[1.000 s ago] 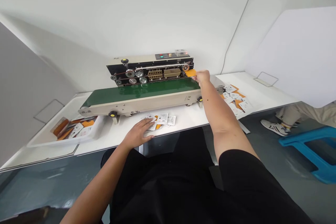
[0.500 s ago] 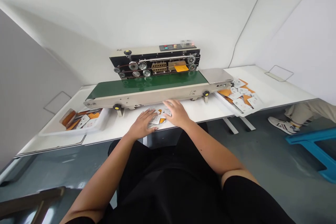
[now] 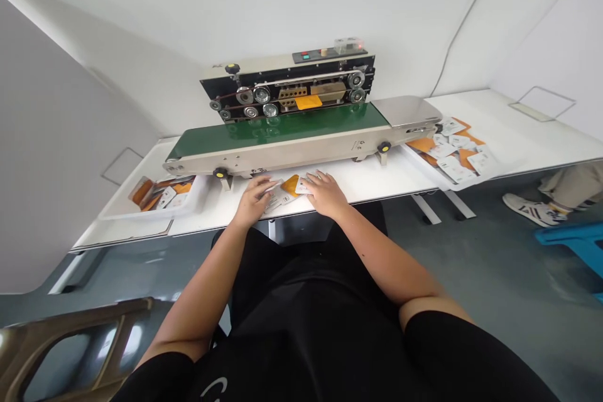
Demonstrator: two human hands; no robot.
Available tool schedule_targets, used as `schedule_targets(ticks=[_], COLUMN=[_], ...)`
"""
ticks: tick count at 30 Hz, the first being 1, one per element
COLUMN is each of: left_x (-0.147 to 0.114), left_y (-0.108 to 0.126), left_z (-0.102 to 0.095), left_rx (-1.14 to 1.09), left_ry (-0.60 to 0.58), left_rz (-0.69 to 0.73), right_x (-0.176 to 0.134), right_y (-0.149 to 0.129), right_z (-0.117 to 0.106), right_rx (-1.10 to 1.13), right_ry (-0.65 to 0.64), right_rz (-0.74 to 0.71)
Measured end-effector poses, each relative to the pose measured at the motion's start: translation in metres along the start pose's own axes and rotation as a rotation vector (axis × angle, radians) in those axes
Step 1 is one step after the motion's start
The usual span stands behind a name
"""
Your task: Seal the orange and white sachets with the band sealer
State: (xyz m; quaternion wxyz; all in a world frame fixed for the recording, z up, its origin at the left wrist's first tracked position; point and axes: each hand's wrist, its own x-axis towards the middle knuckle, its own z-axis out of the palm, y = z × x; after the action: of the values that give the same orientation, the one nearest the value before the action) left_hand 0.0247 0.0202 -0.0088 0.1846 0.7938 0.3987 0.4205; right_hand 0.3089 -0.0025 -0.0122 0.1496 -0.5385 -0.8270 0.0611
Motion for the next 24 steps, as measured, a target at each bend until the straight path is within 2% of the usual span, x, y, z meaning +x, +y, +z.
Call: schedule_targets(ticks=[3, 8, 10, 14, 17, 19, 21, 23, 24], left_x=[-0.002, -0.005, -0.005, -0.003, -0.003, -0.005, -0.008, -0.01, -0.011], left_y=[-0.006, -0.014, -0.016, -0.019, -0.02, -0.019, -0.017, -0.012, -0.009], left_z=[-0.002, -0.003, -0.001, 0.0, 0.0, -0.001, -0.004, -0.007, -0.009], left_rx=[-0.055, -0.23, -0.36, -0.534, -0.542, -0.505, -0.429, -0.352, -0.324], left_ry=[0.179, 0.402, 0.43, 0.442, 0.465, 0.476, 0.428, 0.27, 0.168], left_rz=[-0.094, -0.299, -0.357, -0.374, -0.373, -0.363, -0.314, -0.182, -0.094], right_x=[0.0, -0.001, -0.001, 0.003, 0.013, 0.023, 0.035, 0.045, 0.048], right_y=[-0.002, -0.001, -0.001, -0.015, -0.042, -0.062, -0.078, -0.088, -0.091], right_z=[-0.001, -0.001, -0.001, -0.006, -0.01, -0.01, -0.009, -0.007, -0.005], right_rx=[-0.004, 0.035, 0.091, 0.279, 0.522, 0.801, 1.137, 1.396, 1.462], right_ry=[-0.002, 0.017, 0.086, 0.347, 0.433, 0.328, 0.094, -0.086, -0.103], right_rz=[0.01, 0.029, 0.016, -0.077, 0.001, 0.141, 0.252, 0.319, 0.358])
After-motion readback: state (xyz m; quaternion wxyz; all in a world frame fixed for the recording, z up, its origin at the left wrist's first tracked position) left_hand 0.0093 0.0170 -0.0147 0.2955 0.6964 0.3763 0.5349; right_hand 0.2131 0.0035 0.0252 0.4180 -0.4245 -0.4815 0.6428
